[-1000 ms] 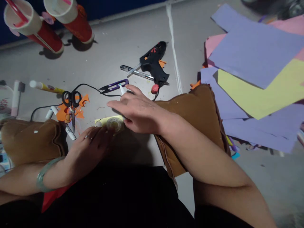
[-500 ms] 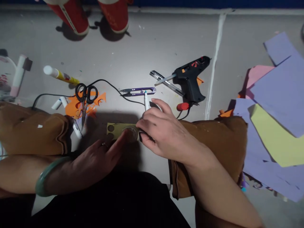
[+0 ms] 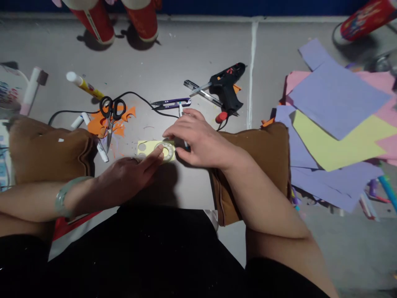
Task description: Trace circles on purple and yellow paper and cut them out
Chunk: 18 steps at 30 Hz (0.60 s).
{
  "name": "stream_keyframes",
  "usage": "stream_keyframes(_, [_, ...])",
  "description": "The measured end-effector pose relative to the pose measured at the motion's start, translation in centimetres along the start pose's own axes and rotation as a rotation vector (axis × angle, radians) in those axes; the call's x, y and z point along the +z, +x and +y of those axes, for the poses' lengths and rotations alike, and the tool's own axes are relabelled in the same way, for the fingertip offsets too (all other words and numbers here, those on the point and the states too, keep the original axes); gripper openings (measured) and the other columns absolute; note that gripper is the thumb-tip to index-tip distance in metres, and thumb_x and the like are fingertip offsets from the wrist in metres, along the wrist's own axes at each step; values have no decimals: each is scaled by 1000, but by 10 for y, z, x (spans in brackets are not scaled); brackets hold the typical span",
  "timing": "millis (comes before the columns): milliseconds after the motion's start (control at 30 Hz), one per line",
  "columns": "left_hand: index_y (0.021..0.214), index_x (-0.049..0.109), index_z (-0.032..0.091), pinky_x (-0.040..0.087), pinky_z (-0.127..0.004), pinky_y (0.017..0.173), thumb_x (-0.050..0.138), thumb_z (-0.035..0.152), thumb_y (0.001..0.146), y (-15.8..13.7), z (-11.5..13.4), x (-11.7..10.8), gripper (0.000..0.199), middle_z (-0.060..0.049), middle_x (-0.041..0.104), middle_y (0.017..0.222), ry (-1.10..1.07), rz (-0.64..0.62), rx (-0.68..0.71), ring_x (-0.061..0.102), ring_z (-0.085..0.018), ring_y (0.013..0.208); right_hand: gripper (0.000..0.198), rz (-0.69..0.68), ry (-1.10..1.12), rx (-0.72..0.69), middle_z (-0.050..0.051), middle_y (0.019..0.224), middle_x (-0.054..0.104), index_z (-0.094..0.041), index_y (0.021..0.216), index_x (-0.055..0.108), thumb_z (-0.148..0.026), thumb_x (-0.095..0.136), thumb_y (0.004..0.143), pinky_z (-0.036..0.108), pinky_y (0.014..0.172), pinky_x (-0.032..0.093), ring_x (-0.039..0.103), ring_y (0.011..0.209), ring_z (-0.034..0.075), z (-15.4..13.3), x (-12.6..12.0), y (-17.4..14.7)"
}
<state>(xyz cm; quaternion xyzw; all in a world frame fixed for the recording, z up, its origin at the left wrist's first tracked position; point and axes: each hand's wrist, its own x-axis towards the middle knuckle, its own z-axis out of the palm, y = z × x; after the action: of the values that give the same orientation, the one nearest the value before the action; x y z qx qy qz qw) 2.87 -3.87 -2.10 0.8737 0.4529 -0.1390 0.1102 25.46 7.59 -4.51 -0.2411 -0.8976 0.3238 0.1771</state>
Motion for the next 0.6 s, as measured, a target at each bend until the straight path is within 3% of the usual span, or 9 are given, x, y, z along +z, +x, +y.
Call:
stream_keyframes(100, [153,50,17,56,-35,60,52,27,100,0,2,-6,54,-20,39,166,99,-49,6,74,-22,75,39,14,-10,-17,5,103,74,-24,120,67,-19,56,83,60,120,27,62,107,25,2,4,1])
stream_keyframes(267, [155,43,14,54,-35,65,56,35,101,0,-3,-10,59,-26,28,169,71,-92,12,74,-23,82,40,42,-79,-26,5,98,73,-22,120,66,-16,55,82,62,119,27,62,104,26,3,10,4])
stream_keyframes(433, [147,48,17,52,-34,69,52,39,101,0,-12,-17,51,-20,36,166,43,-30,56,73,-22,85,31,119,-163,-69,5,92,72,-21,113,66,-20,55,85,63,117,33,63,100,24,3,14,8])
stream_keyframes(533, [145,49,18,51,-35,71,48,35,101,-1,-13,-25,48,-17,44,161,19,-16,77,71,-21,83,16,311,-198,-107,2,86,71,-23,100,68,-27,55,91,54,119,35,61,91,18,-3,3,5])
stream_keyframes(600, [141,52,17,50,-36,72,44,31,101,-3,-12,-29,43,-17,48,157,-7,-9,84,69,-20,81,16,575,-144,-95,3,83,72,-24,95,69,-32,55,96,52,120,36,59,88,19,-14,-10,0])
